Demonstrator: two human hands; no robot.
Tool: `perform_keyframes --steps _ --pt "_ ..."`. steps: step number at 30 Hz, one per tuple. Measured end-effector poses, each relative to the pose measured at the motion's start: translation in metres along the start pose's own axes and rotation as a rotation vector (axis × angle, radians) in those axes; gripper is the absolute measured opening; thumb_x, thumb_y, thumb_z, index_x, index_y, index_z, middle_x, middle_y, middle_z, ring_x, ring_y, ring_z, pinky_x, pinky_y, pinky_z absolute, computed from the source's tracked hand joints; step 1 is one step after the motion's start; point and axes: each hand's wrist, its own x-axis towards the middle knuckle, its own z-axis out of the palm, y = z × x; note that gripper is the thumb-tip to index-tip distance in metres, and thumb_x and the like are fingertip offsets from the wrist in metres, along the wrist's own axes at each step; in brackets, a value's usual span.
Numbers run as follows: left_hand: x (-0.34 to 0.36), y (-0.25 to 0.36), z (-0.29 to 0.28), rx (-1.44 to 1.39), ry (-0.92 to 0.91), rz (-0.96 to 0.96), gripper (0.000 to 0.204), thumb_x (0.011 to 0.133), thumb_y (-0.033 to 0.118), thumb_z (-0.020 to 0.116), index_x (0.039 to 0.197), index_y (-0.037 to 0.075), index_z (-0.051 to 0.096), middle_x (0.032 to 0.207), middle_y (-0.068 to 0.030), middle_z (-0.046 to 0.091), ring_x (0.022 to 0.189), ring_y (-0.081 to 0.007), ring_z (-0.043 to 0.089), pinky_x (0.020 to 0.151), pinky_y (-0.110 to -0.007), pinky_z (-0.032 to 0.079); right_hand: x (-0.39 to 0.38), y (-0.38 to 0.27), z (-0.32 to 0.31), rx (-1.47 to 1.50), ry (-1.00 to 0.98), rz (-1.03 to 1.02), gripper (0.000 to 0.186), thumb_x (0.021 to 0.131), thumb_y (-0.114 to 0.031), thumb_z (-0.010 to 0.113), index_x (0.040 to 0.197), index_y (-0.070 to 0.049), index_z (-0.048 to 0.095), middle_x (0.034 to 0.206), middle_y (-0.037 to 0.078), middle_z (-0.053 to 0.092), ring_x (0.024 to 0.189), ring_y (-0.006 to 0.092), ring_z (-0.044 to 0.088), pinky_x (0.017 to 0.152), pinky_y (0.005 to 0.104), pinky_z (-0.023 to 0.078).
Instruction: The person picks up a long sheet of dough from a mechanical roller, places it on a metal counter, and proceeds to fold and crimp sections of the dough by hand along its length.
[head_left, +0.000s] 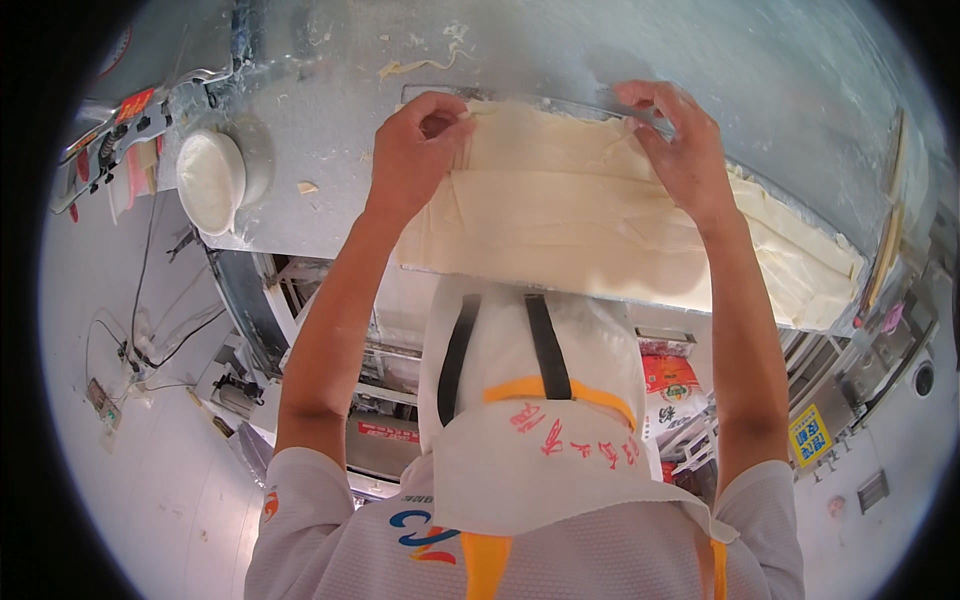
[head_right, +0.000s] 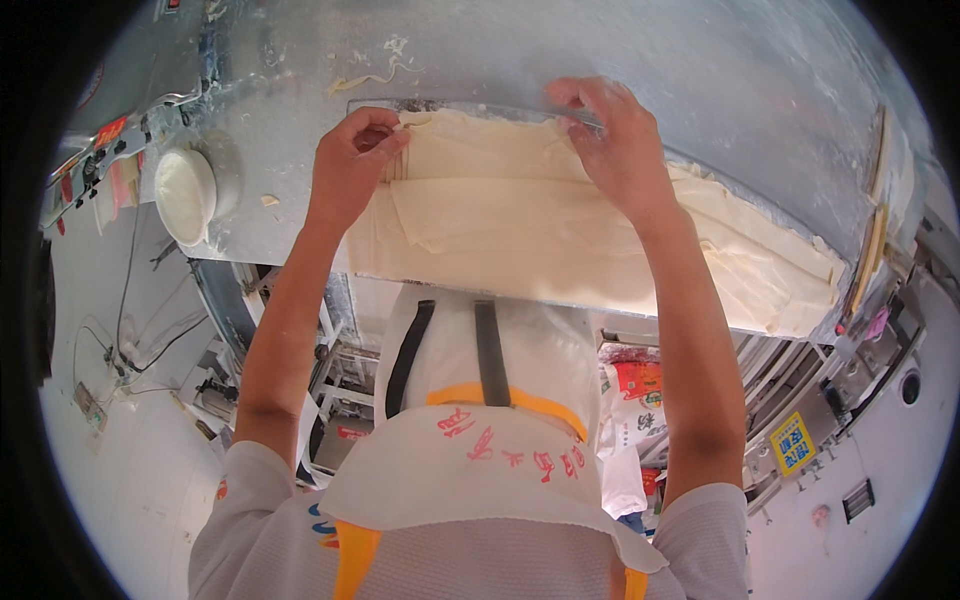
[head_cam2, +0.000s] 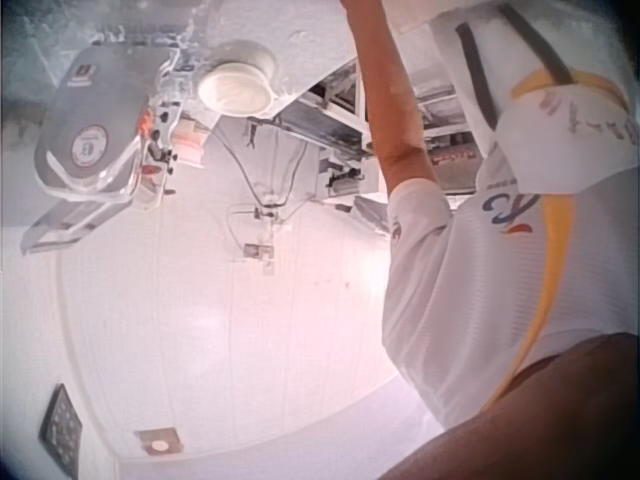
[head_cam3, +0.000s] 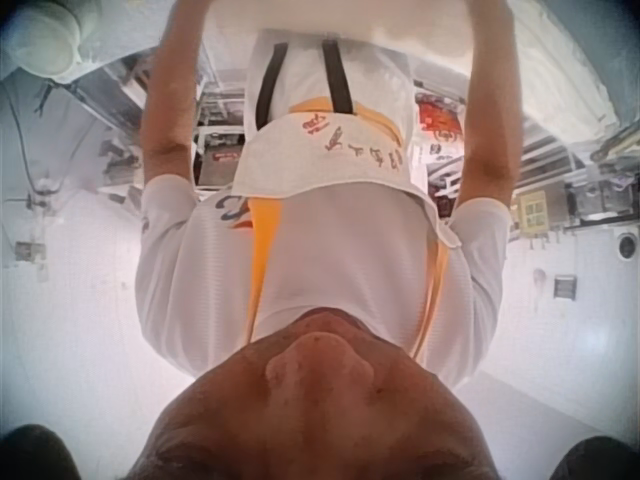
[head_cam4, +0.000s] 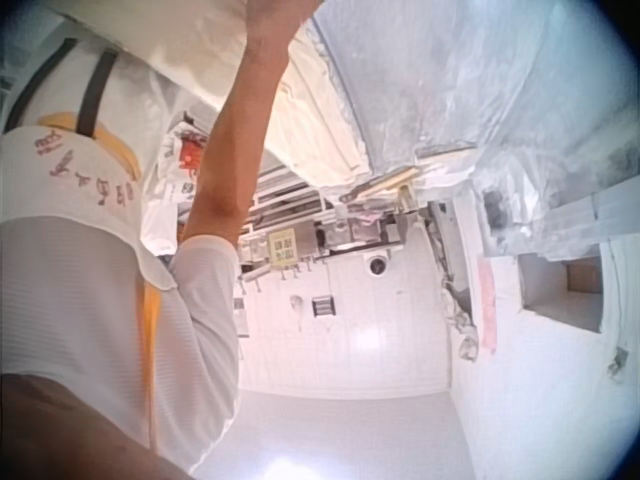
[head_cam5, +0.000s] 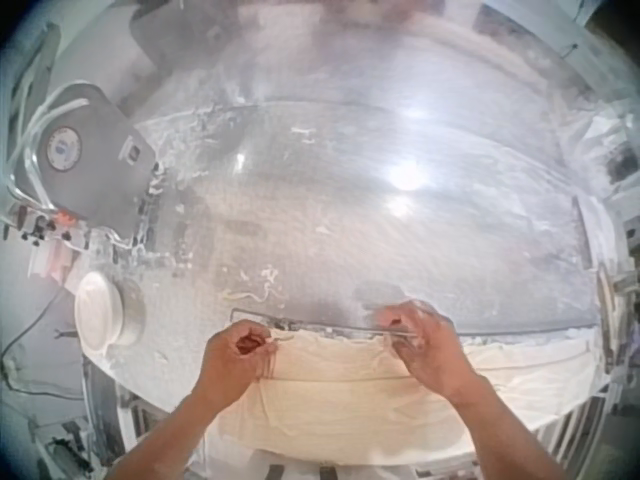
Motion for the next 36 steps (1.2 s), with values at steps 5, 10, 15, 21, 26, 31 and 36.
perform_keyframes --steps 5,10,15,21,26,31,36 --pt "-0.047 -0.016 -0.022 0.189 -0.056 0.422 0.038 0.091 -0.012 0.072 0.122 0.009 0.076 0.119 -0.0063 0.074 0.107 -0.0258 0.071 0.093 -0.034 0.058 -0.058 -0.015 -0.014 -0.206 -0.272 -0.185 0.048 0.082 -0.002 0.091 0.127 -0.011 0.076 0.129 0.008 0.074 0.128 0.0333 0.064 0.112 0.0454 0.052" --pt "-0.057 -0.018 -0.028 0.385 -0.305 0.564 0.051 0.085 -0.020 0.066 0.122 0.013 0.080 0.135 -0.0050 0.069 0.133 -0.0302 0.061 0.104 -0.040 0.056 -0.071 0.004 -0.022 -0.230 -0.298 -0.181 0.040 0.082 -0.004 0.090 0.119 -0.010 0.077 0.124 0.008 0.073 0.119 0.0332 0.064 0.104 0.0458 0.054" --pt "-0.047 -0.011 -0.042 0.457 -0.403 0.541 0.046 0.086 -0.017 0.070 0.117 0.015 0.082 0.136 -0.0045 0.069 0.133 -0.0295 0.061 0.104 -0.041 0.056 -0.054 0.012 -0.028 -0.179 -0.308 -0.278 0.026 0.090 -0.002 0.081 0.115 -0.009 0.075 0.110 0.006 0.073 0.109 0.0335 0.066 0.094 0.0467 0.057" --pt "-0.047 -0.012 -0.036 0.470 -0.367 0.655 0.034 0.085 -0.002 0.086 0.114 0.014 0.081 0.134 -0.0039 0.069 0.130 -0.0306 0.063 0.104 -0.043 0.057 -0.037 0.013 -0.032 -0.142 -0.227 0.026 0.026 0.097 -0.003 0.077 0.122 -0.009 0.075 0.114 0.010 0.075 0.107 0.0342 0.069 0.088 0.0447 0.059" --pt "-0.046 -0.015 -0.034 0.542 -0.329 0.761 0.028 0.085 0.006 0.089 0.109 0.013 0.079 0.130 -0.0036 0.070 0.125 -0.0312 0.066 0.105 -0.044 0.057 -0.045 0.008 -0.026 -0.005 -0.223 0.013 0.028 0.098 -0.001 0.076 0.125 -0.008 0.076 0.118 0.009 0.074 0.108 0.0314 0.070 0.095 0.0411 0.059" --pt "-0.046 -0.013 -0.029 0.576 -0.282 0.822 0.028 0.084 0.005 0.089 0.109 0.014 0.079 0.128 -0.0040 0.071 0.121 -0.0308 0.067 0.104 -0.044 0.056 -0.041 0.011 -0.032 -0.068 -0.289 0.067 0.029 0.098 -0.001 0.075 0.127 -0.009 0.077 0.113 0.010 0.075 0.106 0.0315 0.070 0.094 0.0411 0.058" --pt "-0.034 -0.016 -0.030 0.652 -0.313 0.911 0.030 0.085 0.006 0.088 0.113 0.012 0.078 0.124 -0.0068 0.071 0.118 -0.0327 0.068 0.101 -0.044 0.057 -0.032 0.016 -0.021 -0.060 -0.201 -0.002 0.020 0.104 -0.012 0.076 0.124 -0.011 0.078 0.103 0.012 0.076 0.096 0.0340 0.070 0.084 0.0418 0.057"
